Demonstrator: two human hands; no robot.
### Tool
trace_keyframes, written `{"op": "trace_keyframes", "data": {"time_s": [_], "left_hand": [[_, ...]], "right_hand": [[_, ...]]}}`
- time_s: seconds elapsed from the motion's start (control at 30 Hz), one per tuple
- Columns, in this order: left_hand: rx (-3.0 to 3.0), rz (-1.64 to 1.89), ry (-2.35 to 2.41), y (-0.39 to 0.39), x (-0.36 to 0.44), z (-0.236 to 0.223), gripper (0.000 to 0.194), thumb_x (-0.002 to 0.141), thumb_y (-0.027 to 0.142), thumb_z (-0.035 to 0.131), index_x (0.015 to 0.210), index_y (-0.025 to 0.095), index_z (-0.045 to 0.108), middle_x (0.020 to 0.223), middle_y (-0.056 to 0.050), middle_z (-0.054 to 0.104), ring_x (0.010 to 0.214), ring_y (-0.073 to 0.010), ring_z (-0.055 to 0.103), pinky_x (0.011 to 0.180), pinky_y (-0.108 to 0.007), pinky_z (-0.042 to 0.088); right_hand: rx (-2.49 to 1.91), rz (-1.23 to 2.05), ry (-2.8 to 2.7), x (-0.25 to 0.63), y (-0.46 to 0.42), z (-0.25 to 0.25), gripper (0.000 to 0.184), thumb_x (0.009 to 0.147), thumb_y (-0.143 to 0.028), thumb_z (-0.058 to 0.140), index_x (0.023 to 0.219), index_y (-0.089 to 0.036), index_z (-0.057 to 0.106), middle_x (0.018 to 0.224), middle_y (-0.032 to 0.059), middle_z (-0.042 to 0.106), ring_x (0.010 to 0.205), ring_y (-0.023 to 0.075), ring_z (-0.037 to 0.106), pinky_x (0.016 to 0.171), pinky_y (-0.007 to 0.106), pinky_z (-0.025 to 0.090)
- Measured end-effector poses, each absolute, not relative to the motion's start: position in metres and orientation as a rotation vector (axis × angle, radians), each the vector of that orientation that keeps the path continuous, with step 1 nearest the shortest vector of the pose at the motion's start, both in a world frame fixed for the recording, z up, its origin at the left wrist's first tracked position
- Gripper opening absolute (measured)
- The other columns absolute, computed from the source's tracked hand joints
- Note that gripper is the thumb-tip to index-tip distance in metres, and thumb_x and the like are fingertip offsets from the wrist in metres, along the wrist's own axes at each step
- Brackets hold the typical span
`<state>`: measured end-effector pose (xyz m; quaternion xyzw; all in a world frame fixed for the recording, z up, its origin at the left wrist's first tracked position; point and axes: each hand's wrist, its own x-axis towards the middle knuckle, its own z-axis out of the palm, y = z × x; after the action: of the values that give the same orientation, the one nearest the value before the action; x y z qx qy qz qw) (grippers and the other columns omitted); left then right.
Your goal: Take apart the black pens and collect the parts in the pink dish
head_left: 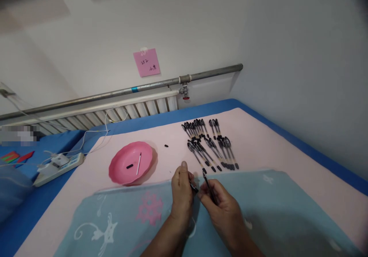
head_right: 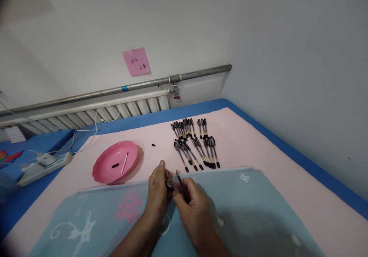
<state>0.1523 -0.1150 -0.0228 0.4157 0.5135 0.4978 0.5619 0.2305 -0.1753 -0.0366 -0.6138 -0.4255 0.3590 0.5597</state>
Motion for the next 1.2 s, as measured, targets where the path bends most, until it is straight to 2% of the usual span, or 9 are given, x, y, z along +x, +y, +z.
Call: {"op": "trace_keyframes", "data": {"time_s": [0.2, 0.37, 0.6, 0.77, 0.87, 0.97, 1.07, 1.2], "left_hand": [[0.783, 1.133, 1.147, -0.112, 0.151, -0.020, 0.049, 0.076, 0.062, 0.044, 0.054, 0.018, 0.043, 0.045, 0.004, 0.040, 0.036, -0.0074, 0.033, 0.035, -0.020, 0.022], [0.922, 1.203, 1.162, -0.113, 0.153, -0.023, 0.048, 0.079, 0.057, 0.046, 0.053, 0.017, 0.046, 0.048, 0.003, 0.044, 0.044, -0.0085, 0.041, 0.045, -0.021, 0.033], [0.848, 1.197, 1.091, -0.117, 0.154, -0.026, 0.046, 0.075, 0.059, 0.051, 0.055, 0.017, 0.048, 0.048, 0.003, 0.046, 0.044, -0.0091, 0.042, 0.045, -0.022, 0.033], [0.712, 1.147, 1.063, -0.112, 0.152, -0.018, 0.047, 0.074, 0.059, 0.052, 0.054, 0.018, 0.043, 0.046, 0.005, 0.041, 0.036, -0.0054, 0.033, 0.035, -0.018, 0.022], [0.542, 1.106, 0.996, -0.105, 0.148, -0.015, 0.047, 0.072, 0.059, 0.054, 0.056, 0.018, 0.039, 0.045, 0.007, 0.039, 0.033, -0.0038, 0.028, 0.032, -0.016, 0.013], [0.389, 1.017, 0.897, -0.095, 0.141, -0.014, 0.045, 0.071, 0.054, 0.059, 0.057, 0.018, 0.037, 0.044, 0.008, 0.035, 0.032, -0.0027, 0.025, 0.031, -0.014, 0.010], [0.286, 0.922, 0.783, -0.089, 0.134, -0.015, 0.042, 0.074, 0.051, 0.059, 0.058, 0.018, 0.038, 0.045, 0.008, 0.033, 0.032, -0.0021, 0.022, 0.032, -0.013, 0.008], [0.230, 0.842, 0.726, -0.085, 0.129, -0.015, 0.040, 0.076, 0.051, 0.056, 0.059, 0.018, 0.040, 0.046, 0.008, 0.032, 0.033, -0.0022, 0.021, 0.032, -0.013, 0.008]], "right_hand": [[-1.450, 0.839, -0.983, 0.233, -0.177, -0.038, 0.009, 0.071, -0.029, 0.060, 0.072, -0.022, 0.055, 0.067, -0.0018, 0.057, 0.066, 0.0152, 0.057, 0.063, 0.023, 0.047], [-1.427, 0.885, -0.995, 0.231, -0.175, -0.041, 0.012, 0.073, -0.031, 0.060, 0.080, -0.023, 0.057, 0.074, -0.0007, 0.060, 0.072, 0.0165, 0.058, 0.068, 0.026, 0.047], [-1.345, 0.914, -0.969, 0.229, -0.174, -0.041, 0.008, 0.074, -0.027, 0.058, 0.081, -0.022, 0.057, 0.075, -0.0013, 0.061, 0.072, 0.0151, 0.059, 0.067, 0.024, 0.048], [-1.349, 0.891, -0.931, 0.230, -0.177, -0.035, 0.008, 0.070, -0.026, 0.060, 0.069, -0.021, 0.055, 0.065, -0.0029, 0.054, 0.065, 0.0138, 0.054, 0.061, 0.022, 0.046], [-1.371, 0.920, -0.820, 0.232, -0.181, -0.028, 0.009, 0.065, -0.026, 0.061, 0.066, -0.021, 0.054, 0.060, -0.0041, 0.050, 0.056, 0.0122, 0.049, 0.049, 0.020, 0.040], [-1.366, 1.018, -0.670, 0.235, -0.185, -0.022, 0.010, 0.064, -0.026, 0.061, 0.068, -0.021, 0.053, 0.053, -0.0074, 0.041, 0.044, 0.0078, 0.034, 0.038, 0.018, 0.026], [-1.314, 1.147, -0.566, 0.237, -0.185, -0.020, 0.013, 0.065, -0.028, 0.062, 0.069, -0.020, 0.053, 0.050, -0.0097, 0.033, 0.042, 0.0053, 0.025, 0.038, 0.017, 0.018], [-1.188, 1.300, -0.479, 0.240, -0.182, -0.024, 0.017, 0.063, -0.030, 0.065, 0.071, -0.019, 0.053, 0.048, -0.0108, 0.031, 0.041, 0.0042, 0.023, 0.038, 0.016, 0.014]]}}
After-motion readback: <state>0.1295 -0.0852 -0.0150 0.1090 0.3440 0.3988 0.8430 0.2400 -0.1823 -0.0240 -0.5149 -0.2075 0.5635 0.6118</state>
